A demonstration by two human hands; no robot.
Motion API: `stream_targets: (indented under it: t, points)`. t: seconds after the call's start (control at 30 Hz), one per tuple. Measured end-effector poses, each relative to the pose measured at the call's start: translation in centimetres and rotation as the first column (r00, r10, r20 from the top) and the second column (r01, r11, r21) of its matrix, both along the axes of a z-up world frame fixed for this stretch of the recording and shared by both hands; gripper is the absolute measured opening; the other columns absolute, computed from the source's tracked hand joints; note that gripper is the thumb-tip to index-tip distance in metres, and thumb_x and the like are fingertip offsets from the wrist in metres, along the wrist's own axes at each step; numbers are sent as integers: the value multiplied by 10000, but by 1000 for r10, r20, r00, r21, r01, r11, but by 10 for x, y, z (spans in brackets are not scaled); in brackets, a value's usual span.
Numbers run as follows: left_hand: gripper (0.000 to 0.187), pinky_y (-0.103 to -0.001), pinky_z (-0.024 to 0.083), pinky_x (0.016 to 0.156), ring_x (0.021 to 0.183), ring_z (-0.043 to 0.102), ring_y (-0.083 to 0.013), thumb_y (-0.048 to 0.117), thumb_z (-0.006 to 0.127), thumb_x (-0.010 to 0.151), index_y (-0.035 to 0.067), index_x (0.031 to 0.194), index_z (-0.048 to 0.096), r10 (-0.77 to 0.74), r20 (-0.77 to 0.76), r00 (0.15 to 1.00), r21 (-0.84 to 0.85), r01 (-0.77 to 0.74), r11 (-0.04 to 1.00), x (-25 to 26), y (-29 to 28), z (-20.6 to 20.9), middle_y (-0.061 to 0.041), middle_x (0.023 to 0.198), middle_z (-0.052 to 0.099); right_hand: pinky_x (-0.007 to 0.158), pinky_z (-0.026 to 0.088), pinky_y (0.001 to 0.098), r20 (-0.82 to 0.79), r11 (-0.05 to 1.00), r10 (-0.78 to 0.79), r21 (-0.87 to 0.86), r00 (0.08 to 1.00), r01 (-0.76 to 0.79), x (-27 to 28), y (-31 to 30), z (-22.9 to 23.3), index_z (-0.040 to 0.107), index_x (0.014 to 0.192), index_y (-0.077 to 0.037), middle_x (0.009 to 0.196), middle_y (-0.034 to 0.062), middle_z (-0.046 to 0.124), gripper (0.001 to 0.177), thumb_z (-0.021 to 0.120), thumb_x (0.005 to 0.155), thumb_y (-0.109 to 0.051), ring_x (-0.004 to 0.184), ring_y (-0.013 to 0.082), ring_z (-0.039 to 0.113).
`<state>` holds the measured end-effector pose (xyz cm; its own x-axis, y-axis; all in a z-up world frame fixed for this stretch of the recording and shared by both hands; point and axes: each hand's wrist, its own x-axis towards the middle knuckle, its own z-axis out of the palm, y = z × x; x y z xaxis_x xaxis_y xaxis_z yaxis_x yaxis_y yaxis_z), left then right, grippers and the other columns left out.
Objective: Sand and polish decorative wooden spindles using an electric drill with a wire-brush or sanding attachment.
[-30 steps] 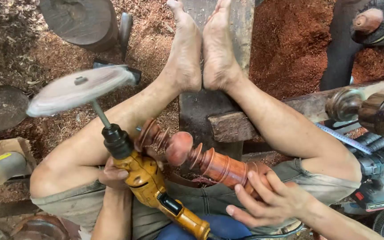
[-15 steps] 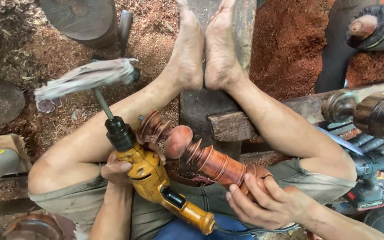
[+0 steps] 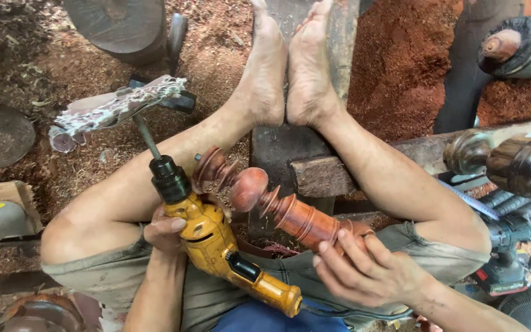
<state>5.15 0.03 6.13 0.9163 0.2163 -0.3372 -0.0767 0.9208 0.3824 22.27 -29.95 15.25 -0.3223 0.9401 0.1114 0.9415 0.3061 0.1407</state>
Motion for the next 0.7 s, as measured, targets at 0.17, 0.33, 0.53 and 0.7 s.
stream_targets:
  t: [0.17,0.33,0.53,0.7]
  points:
    - [990,-538,521,1017,1326,531,-441,232,737,703,-37,1555,310,44,73,996,-58,-40,998,-32,-8,-45,-271,1416,504,998,479,481,-97,978,-209,-47,973,206,-9,3,-10,562,1344,-120,1418,202,575,445,709,929,-186,1263,366,575]
    - [636,-582,605,890,1073,683,-487,143,712,777,5,1346,465,57,154,987,-122,-38,992,-29,-8,-54,-321,1135,678,985,453,529,-265,804,-591,-268,762,531,-24,29,-29,524,1386,-40,1415,299,512,704,742,724,-139,1225,431,553]
    - [610,-596,604,909,1120,675,-502,93,704,827,-32,1376,468,51,176,983,-86,-36,996,-28,-5,-69,-305,1208,630,998,437,506,-377,687,-671,9,639,727,-2,83,-88,490,1485,-66,1427,197,515,796,843,777,-159,1251,383,536]
    - [630,-550,610,899,1102,682,-474,88,685,795,-49,1365,456,42,265,963,-27,-37,999,-21,0,-71,-305,1663,328,1109,431,505,-289,548,-783,98,550,831,53,152,-157,508,1522,-69,1458,154,504,733,791,862,-215,1325,347,507]
